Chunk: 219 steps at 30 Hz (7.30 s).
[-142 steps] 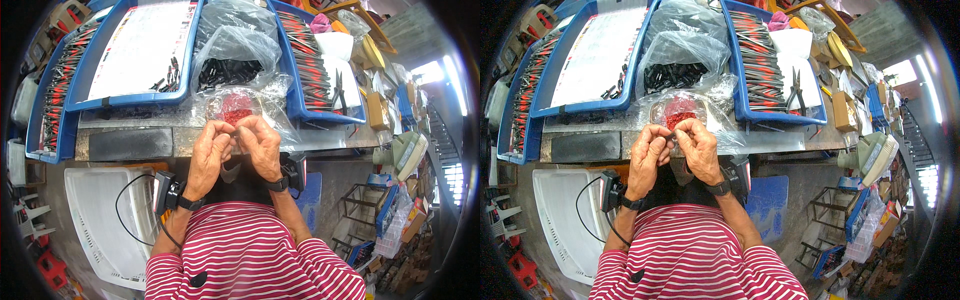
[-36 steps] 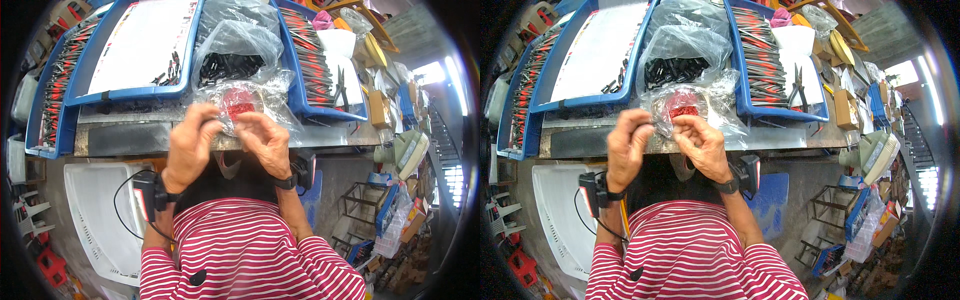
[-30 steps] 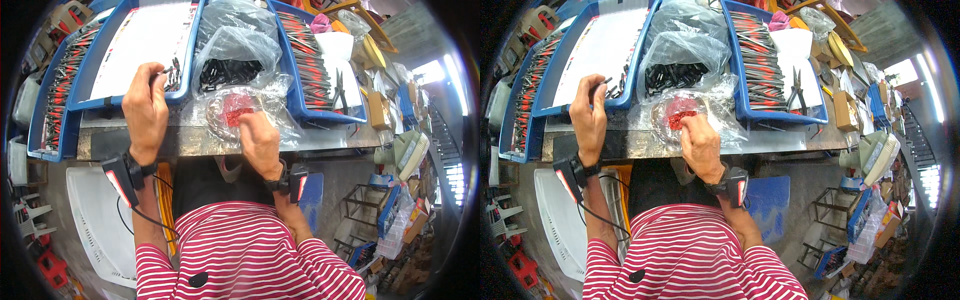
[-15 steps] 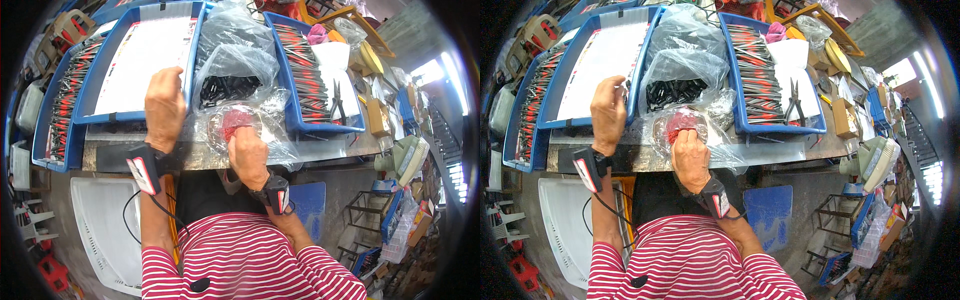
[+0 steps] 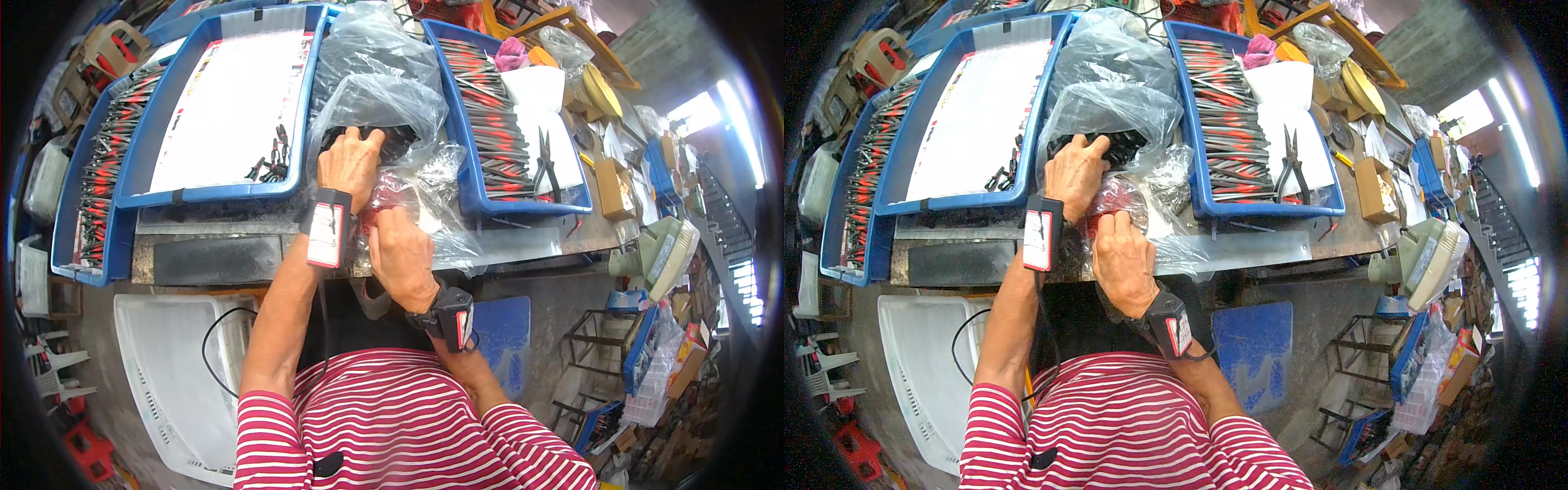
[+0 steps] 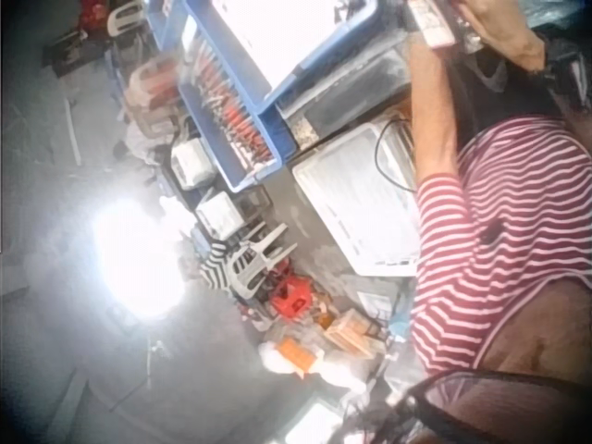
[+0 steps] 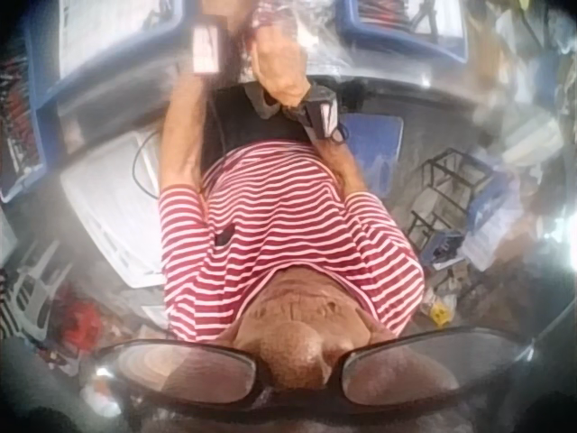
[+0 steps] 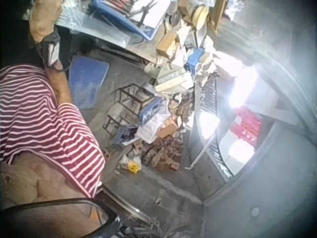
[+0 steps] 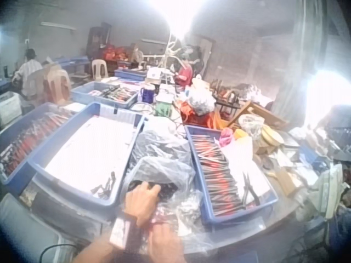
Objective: The person picks up a small black plastic component and fits it onto the end of a long, thin black strap by hand, securing it with a small red plastic pin.
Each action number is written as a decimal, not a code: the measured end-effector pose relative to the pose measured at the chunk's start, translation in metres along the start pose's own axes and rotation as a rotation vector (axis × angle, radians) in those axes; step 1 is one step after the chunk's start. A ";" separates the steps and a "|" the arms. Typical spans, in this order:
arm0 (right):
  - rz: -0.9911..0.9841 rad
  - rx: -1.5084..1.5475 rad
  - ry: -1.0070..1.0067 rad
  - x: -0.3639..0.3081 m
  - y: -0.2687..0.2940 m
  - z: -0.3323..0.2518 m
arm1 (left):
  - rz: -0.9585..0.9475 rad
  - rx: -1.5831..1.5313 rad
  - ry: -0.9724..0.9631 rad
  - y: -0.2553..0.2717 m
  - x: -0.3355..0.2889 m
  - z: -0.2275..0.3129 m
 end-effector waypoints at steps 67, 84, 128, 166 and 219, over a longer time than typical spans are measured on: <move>-0.072 1.270 -0.179 -0.009 0.006 0.032 | 0.170 -0.915 -0.007 0.022 -0.132 0.017; -0.138 1.506 -0.319 -0.015 -0.009 0.040 | 0.211 -0.761 -0.050 0.021 -0.133 0.019; 0.538 0.714 0.101 -0.016 0.051 0.017 | 0.226 -1.622 0.159 -0.008 -0.113 0.028; -0.237 1.090 -0.077 0.004 0.026 0.033 | 0.130 -0.744 -0.281 0.048 -0.110 0.016; 0.085 0.105 0.155 0.003 0.016 0.009 | 0.041 -0.173 0.074 0.007 -0.008 -0.010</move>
Point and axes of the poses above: each hand's wrist, its own x-axis towards the middle knuckle, its own y-axis out of the back of the hand, z = x × y, the point moved 8 cm from there along x, towards the middle knuckle, and after that the axes turned 7 degrees about -z, right-handed, at the moved point
